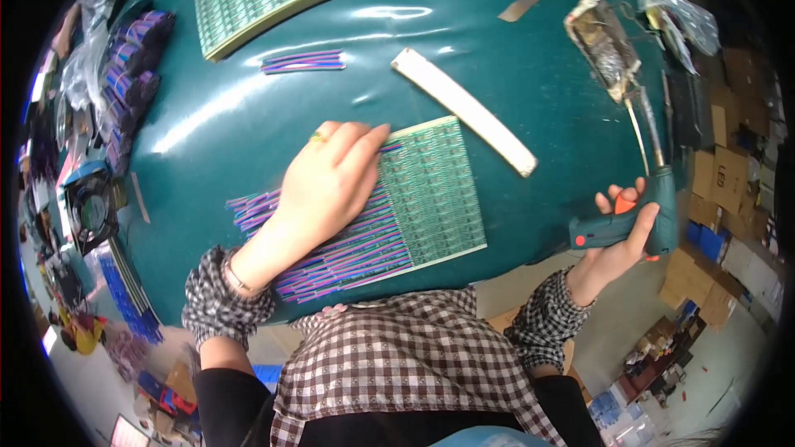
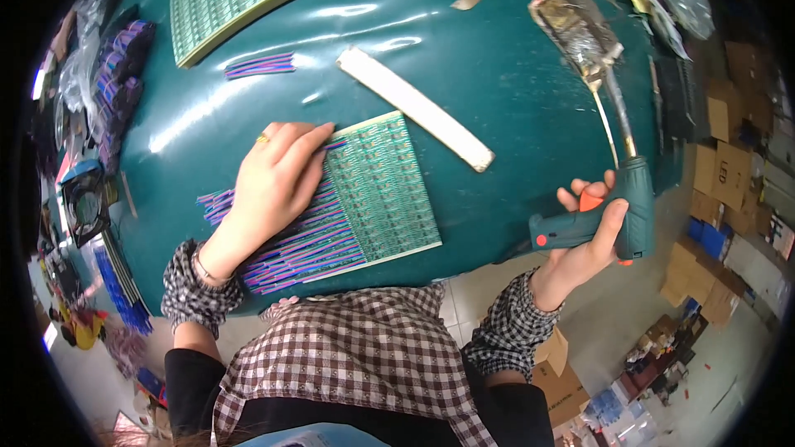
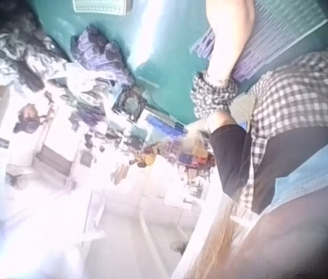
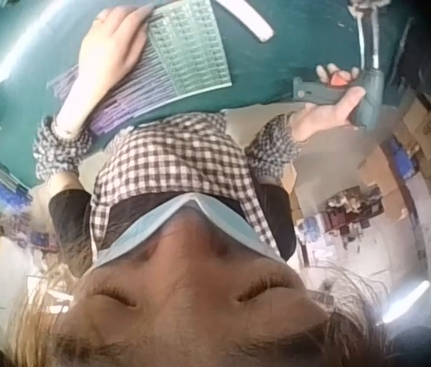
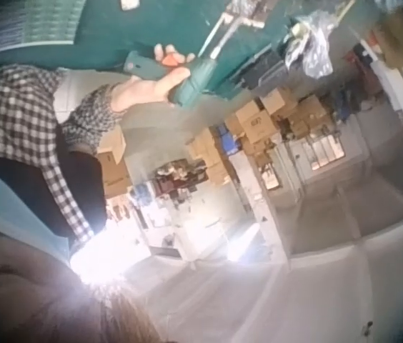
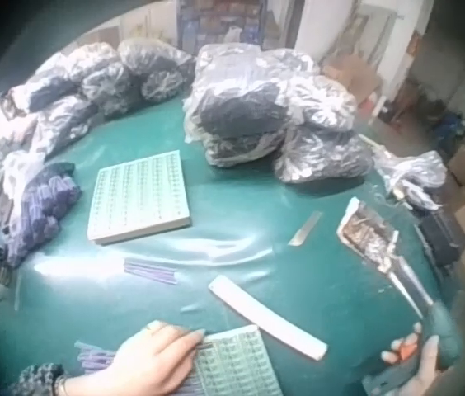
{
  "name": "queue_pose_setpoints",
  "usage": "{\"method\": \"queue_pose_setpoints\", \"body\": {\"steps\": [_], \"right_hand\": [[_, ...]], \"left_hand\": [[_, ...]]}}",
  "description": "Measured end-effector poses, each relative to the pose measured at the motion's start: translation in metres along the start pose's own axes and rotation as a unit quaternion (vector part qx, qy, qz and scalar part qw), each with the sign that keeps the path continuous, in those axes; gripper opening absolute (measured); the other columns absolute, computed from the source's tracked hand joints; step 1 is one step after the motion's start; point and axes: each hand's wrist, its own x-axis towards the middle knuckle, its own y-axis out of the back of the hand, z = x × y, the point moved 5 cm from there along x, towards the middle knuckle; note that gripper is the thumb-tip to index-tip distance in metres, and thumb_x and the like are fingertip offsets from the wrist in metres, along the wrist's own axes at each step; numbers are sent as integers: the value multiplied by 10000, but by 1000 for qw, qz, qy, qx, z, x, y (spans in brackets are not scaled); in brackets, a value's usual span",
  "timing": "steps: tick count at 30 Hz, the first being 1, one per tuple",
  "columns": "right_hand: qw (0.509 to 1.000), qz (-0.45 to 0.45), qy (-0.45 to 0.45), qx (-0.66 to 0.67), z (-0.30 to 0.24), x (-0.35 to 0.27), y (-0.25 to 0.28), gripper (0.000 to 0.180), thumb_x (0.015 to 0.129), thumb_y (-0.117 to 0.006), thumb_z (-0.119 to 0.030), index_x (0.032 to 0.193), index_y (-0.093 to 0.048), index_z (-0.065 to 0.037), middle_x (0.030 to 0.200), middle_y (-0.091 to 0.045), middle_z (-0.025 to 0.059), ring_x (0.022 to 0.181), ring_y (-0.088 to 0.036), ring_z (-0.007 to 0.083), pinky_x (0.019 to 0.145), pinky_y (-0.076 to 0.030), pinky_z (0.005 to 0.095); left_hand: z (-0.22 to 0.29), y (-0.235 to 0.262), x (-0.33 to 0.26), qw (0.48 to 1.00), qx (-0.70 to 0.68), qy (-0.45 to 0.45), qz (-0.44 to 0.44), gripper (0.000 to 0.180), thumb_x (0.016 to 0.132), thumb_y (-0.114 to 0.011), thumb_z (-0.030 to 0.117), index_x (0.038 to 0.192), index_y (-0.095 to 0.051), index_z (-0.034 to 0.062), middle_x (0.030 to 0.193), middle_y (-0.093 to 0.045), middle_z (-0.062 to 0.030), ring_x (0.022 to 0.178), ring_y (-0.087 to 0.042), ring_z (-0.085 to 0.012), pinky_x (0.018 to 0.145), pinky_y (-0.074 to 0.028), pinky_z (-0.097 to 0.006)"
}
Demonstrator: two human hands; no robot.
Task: The person solders electrical connections onto a series of LED circuit board panels at an industrial workbench. This is done using a soldering iron to connect wiring bundles to the circuit boards.
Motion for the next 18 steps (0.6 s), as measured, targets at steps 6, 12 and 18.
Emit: {"method": "queue_pose_setpoints", "body": {"steps": [6, 12, 18], "right_hand": [[995, 35, 64, -73, -31, 73, 17, 314, 910, -664, -137, 1110, -618, 102, 995, -677, 190, 790, -703, 253, 605, -606, 344], [997, -9, 21, -80, -59, 58, 13, 312, 892, -691, -137, 1108, -639, 81, 902, -698, 161, 785, -710, 234, 611, -593, 329], [997, 11, 42, -60, -92, -30, 13, 343, 917, -660, -163, 1148, -614, 86, 947, -679, 170, 784, -705, 255, 608, -589, 310]], "left_hand": [[32, 50, 17, 998, 9, 64, 23, 275, 812, -693, 50, 1080, -650, 7, 1067, -641, -143, 973, -622, -318, 838, -504, -397], [3, 113, 7, 990, 74, 76, 89, 278, 795, -676, 13, 1071, -657, 37, 1081, -638, -131, 1027, -606, -333, 894, -475, -388], [-31, 122, -14, 994, 96, 47, 31, 107, 794, -673, 75, 894, -637, 61, 878, -576, -97, 889, -586, -311, 765, -487, -410]]}}
